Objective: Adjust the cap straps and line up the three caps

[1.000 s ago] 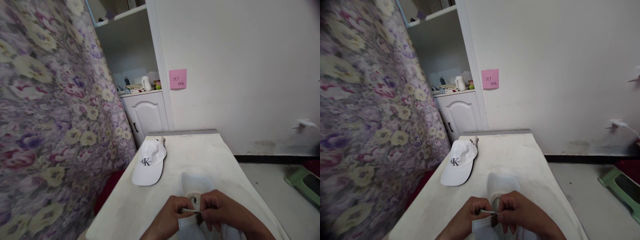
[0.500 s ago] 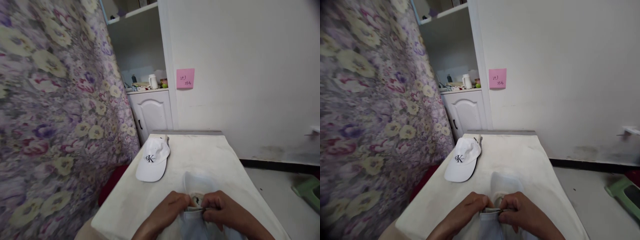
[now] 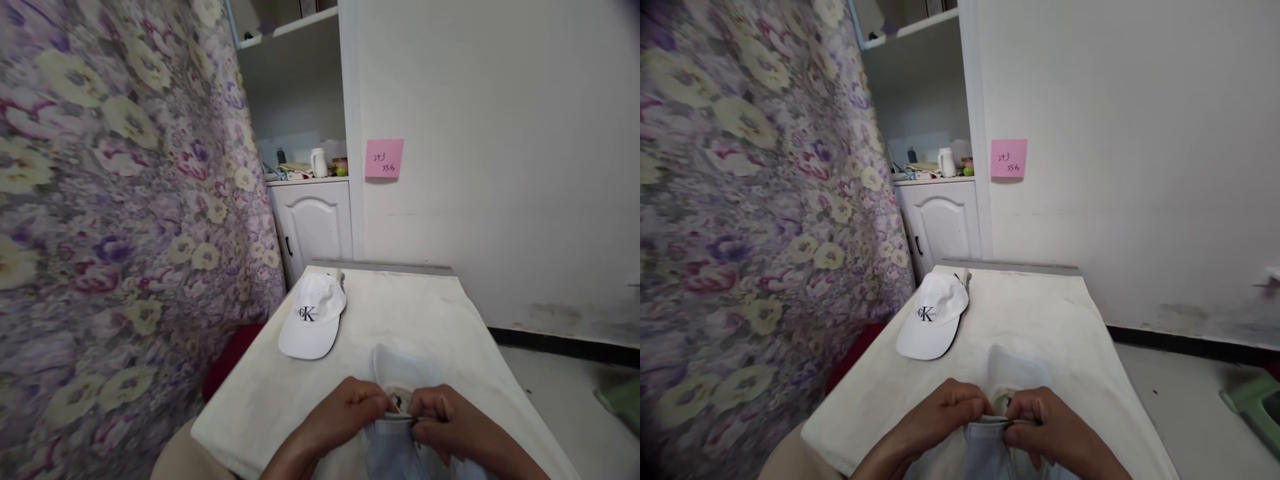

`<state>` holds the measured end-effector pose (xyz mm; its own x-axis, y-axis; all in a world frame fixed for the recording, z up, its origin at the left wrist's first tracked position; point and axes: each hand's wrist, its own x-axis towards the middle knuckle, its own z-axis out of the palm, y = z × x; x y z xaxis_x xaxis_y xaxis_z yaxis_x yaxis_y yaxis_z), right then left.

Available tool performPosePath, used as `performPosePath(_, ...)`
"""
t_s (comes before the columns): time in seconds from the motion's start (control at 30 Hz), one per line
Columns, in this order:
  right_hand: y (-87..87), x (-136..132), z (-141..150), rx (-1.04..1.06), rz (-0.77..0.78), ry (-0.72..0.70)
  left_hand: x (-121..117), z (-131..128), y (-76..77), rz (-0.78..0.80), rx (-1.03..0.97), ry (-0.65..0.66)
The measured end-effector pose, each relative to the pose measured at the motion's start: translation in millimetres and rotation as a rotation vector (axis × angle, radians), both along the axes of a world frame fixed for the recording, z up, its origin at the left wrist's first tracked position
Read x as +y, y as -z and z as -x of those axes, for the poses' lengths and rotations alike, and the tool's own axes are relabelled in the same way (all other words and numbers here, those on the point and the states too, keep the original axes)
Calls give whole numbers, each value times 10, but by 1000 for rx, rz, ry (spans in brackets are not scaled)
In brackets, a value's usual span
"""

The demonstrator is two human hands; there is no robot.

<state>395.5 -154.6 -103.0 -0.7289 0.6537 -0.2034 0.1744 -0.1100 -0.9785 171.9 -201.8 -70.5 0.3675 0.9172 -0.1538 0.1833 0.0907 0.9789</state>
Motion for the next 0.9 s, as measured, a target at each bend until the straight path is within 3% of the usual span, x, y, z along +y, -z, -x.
performPosePath(0.17,-6,-11,-16,60,6,-44,37,-76,68,89,4,31)
performPosePath(0.37,-14,-11,-81,89,56,-48,77,-187,151,94,28,-81)
performPosePath(0.9,2,0,-63,104,-7,-74,56,-226,97,121,14,-102)
